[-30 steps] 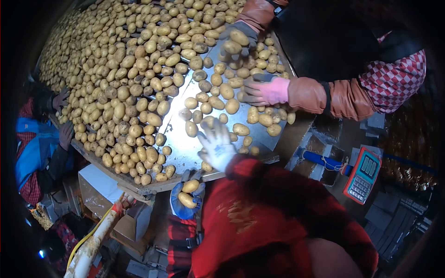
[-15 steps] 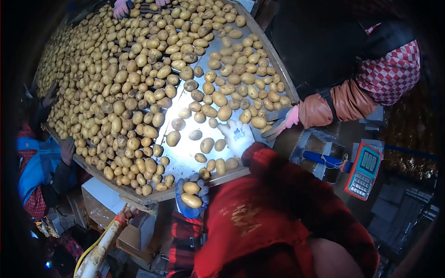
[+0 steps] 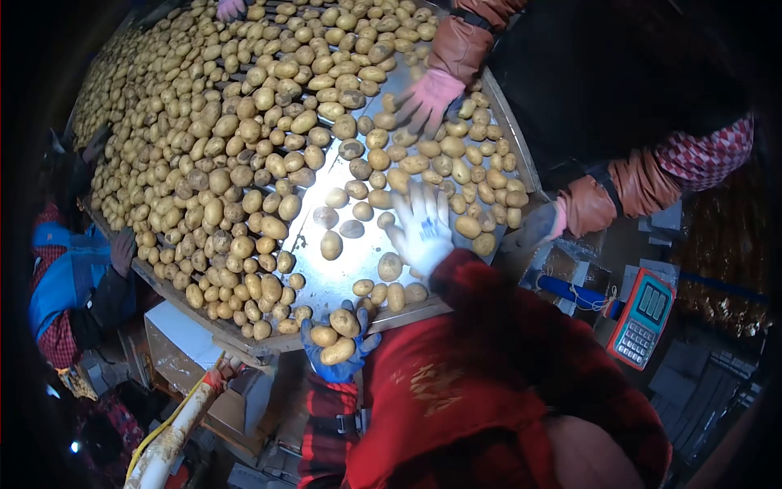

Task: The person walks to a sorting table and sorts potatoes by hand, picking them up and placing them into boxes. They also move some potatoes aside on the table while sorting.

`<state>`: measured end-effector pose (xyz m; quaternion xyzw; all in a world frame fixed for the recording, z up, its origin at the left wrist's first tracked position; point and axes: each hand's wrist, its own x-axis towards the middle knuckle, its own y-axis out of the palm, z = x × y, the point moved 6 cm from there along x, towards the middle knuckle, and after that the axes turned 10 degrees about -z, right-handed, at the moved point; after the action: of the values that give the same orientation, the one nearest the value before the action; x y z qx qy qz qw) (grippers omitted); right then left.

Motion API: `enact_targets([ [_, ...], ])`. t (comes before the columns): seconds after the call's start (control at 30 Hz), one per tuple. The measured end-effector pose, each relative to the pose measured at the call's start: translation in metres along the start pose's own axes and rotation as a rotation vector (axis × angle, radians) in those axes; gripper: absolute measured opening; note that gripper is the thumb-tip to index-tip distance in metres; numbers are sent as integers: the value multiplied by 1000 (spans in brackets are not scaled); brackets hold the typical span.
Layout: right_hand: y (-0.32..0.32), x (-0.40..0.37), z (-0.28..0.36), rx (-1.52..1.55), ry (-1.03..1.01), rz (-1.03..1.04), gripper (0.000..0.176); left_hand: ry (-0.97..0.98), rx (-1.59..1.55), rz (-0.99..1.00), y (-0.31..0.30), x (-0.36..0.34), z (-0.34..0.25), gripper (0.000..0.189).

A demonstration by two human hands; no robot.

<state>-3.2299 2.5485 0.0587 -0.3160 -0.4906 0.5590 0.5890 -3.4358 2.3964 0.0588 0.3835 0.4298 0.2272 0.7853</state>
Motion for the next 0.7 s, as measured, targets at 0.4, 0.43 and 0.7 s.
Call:
enact_targets([
  [0.4,23,-106,112,494,-236,411,84,105,-84,35,13,-31,-5,65],
  [0.43,16,-108,108,344,-309,375,75,38,-447,-18,9,-32,-5,65],
  [0.7,31,19,1,-517,-301,6,37,42,-55,106,-4,-55,-14,67],
])
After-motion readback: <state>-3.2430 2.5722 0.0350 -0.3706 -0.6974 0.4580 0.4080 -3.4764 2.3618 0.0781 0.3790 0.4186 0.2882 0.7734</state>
